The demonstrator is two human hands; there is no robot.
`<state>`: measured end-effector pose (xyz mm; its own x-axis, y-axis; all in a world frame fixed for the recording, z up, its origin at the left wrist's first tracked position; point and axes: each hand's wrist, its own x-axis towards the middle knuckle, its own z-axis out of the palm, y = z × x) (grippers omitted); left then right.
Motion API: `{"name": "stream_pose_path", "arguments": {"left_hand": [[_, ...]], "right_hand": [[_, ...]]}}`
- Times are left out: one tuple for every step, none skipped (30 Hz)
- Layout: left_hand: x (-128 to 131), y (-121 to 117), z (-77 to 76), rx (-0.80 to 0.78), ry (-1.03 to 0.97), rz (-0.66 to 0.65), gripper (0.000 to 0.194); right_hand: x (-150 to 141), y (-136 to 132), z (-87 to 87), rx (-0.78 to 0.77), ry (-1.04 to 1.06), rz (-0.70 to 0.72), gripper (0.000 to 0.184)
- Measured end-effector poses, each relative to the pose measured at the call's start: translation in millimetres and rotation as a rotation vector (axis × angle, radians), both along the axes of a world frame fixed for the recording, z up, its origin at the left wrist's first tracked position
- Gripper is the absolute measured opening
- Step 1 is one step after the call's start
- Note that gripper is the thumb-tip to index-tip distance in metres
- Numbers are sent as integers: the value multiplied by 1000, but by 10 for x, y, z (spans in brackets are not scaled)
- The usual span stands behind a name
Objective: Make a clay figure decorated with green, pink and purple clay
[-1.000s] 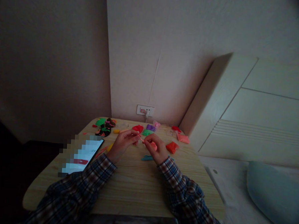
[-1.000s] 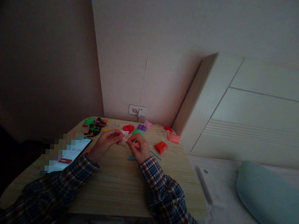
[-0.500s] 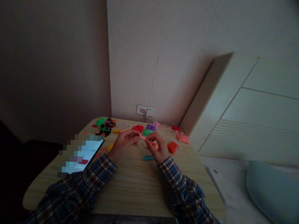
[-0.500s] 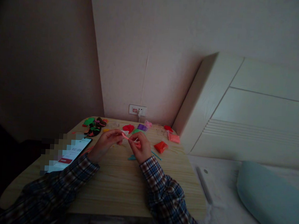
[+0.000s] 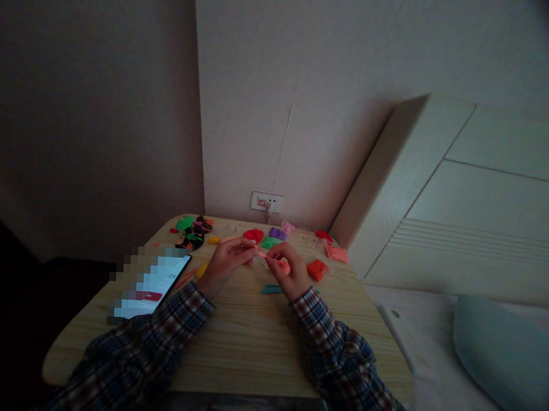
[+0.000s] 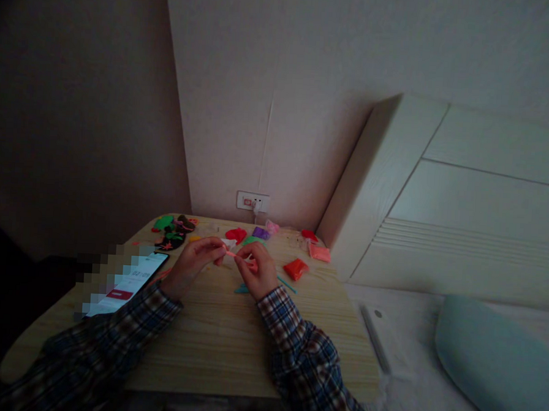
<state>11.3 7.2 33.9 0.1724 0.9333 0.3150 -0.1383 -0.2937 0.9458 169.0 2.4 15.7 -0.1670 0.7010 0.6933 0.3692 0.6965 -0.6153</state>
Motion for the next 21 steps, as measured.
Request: {"name": "stream_pose_path", "arguments": {"left_hand": [[-2,0,-1,5,7,2,18],[-4,0,-2,11,9,1,18],[-6,2,-4,14,8,-2,17],[-8,4,-8,14,4,-3,17],[-11,7,-11,11,-2,-4,17],[-13,10,-14,7,-10,-3,18],[-15,12,-17,4,-18,-2,18],[-16,14,-18,4,-23,-2,18],[-17,15,-18,5,-27,-2,17],[-18,14,-17,6,-31,-4,17],[-17,12,-14,2,-33,-7,17],[-17,9,-11,-6,-34,-8,17],[-16,6,-8,-16,-36,-10,18],[-16,3,-6,-24,-38,-11,18],[-16,1,-4,-28,-38,-9,18],[-16,1,-4,-29,-39,-6,18],[-17,4,-6,-28,-37,-6,17],[-18,9,-9,-27,-31,-9,18],[-19,15,-13,-29,-20,-16,19],[-19,23,-18,-32,-8,-22,20],[-18,29,-22,-37,6,-28,21]], "right_hand": [[0,-1,0,0,-3,2,13],[0,-2,-1,0,-5,4,13],[0,-3,-2,1,-5,5,12],[0,-4,-2,2,-5,6,12],[0,-4,-2,3,-5,7,12],[0,-3,-2,4,-4,8,12],[1,-2,-2,5,-4,10,12],[1,-1,-1,5,-5,11,11],[1,0,-1,4,-5,13,11],[2,1,-1,4,-4,14,11],[2,2,-1,3,-3,15,11],[2,2,-2,3,-2,15,10],[2,1,-3,4,-1,14,10],[2,0,-4,5,1,12,10],[2,-1,-4,7,1,12,9],[3,-3,-4,9,2,10,9],[3,-4,-4,14,3,7,9],[3,-5,-3,20,5,5,9],[4,-4,-2,26,7,4,8],[4,-3,-1,32,9,2,8],[4,0,-1,37,10,-1,8]]}}
